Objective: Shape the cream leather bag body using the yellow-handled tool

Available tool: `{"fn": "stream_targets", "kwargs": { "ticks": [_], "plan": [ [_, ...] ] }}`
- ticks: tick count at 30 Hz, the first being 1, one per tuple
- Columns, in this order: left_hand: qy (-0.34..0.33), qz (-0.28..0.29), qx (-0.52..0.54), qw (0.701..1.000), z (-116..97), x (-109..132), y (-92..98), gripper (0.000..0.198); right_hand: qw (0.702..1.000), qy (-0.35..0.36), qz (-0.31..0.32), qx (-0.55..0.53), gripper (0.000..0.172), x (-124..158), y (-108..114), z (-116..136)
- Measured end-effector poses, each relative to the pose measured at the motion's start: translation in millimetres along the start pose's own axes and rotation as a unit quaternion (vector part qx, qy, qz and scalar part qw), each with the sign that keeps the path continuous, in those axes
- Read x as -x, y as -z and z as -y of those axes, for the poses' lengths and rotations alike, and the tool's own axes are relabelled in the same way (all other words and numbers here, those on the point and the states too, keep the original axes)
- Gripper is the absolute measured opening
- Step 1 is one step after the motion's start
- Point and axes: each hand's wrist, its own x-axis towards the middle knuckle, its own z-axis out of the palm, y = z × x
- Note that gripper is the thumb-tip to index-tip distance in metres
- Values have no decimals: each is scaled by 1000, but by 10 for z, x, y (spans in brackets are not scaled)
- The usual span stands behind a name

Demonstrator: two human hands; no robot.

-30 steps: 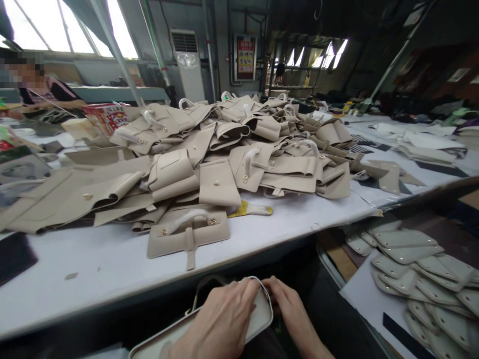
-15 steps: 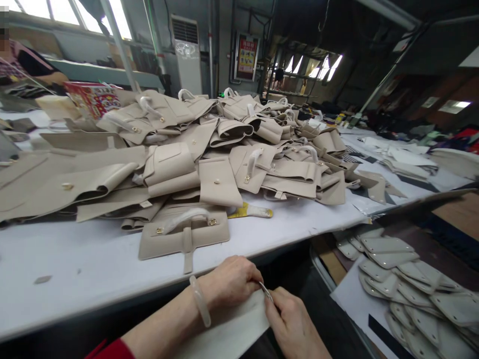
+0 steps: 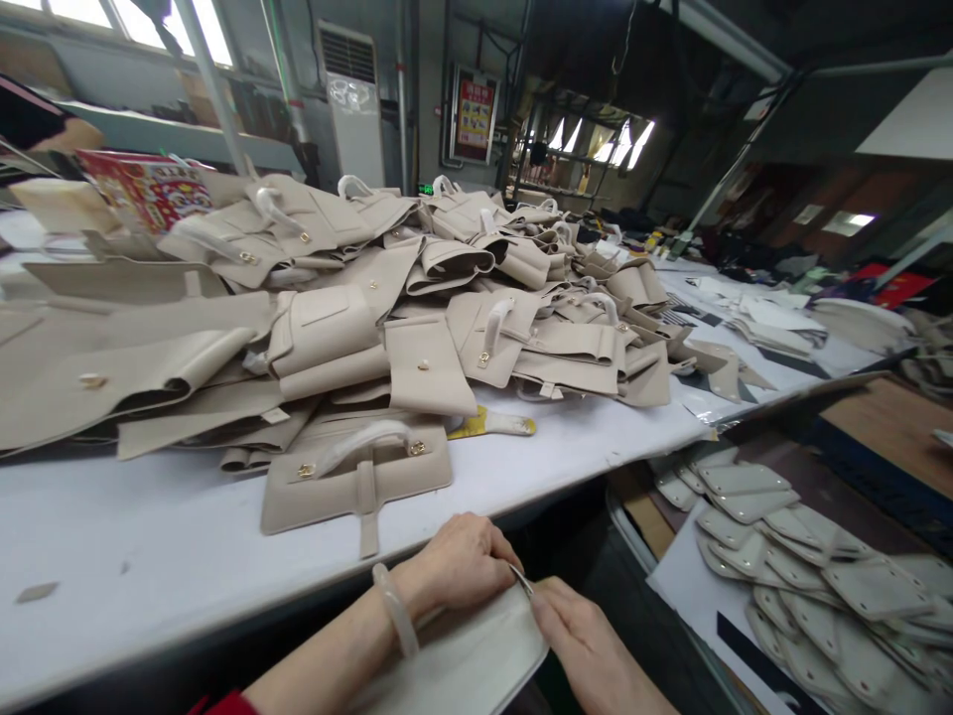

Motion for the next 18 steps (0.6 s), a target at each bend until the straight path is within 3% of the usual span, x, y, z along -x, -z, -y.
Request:
{"fn": "stream_targets", "kwargs": {
  "ticks": [6,12,18],
  "plan": [
    [41,-2,14,999,0,-42,12,34,959,-79,40,-270,55,-93,-26,-101],
    [27,-2,9,1000,-16,21,17,36,927,-108,119,-339,42,-110,62,141],
    [10,-2,-15,1000,-15,52,19,36,898,-139,178,-378,29,-159,153,147]
  ]
}}
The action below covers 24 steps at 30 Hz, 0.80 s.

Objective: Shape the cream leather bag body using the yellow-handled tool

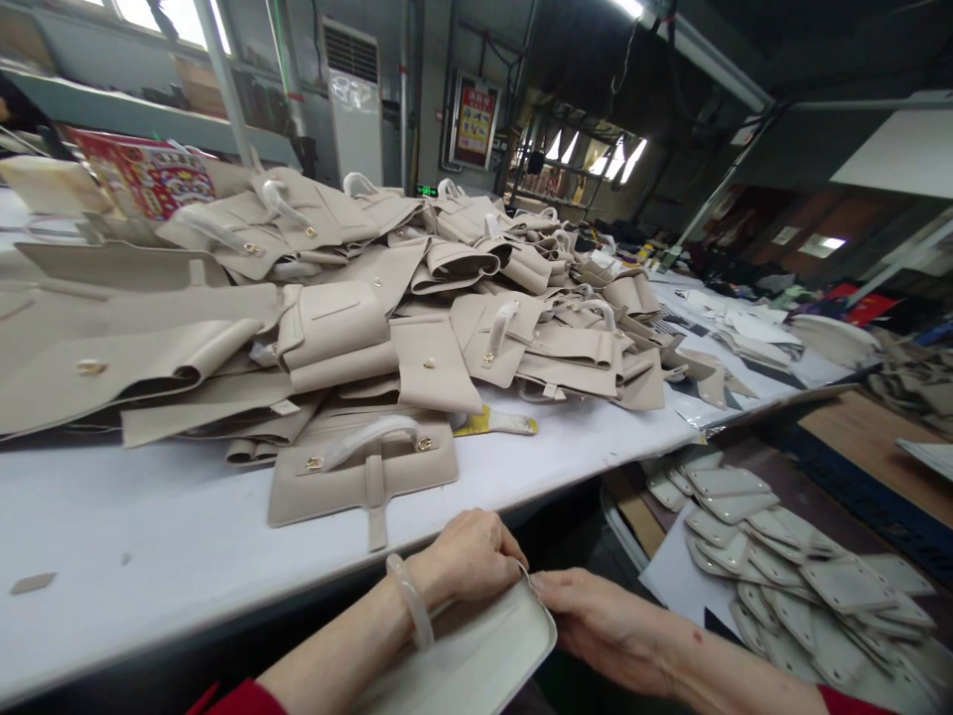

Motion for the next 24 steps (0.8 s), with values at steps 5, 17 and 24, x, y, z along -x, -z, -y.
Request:
{"fn": "stream_targets", "kwargs": {
  "ticks": [5,17,24],
  "plan": [
    [-10,6,-10,1000,-7,-5,7,36,996,-65,-25,55,34,-28,-11,79],
    [29,-72,-36,996,183,726,188,50,960,-165,-57,220,46,-232,105,307],
    [145,-207,-56,966,185,1308,-121,43,973,-68,27,218,48,-253,81,269]
  ]
}}
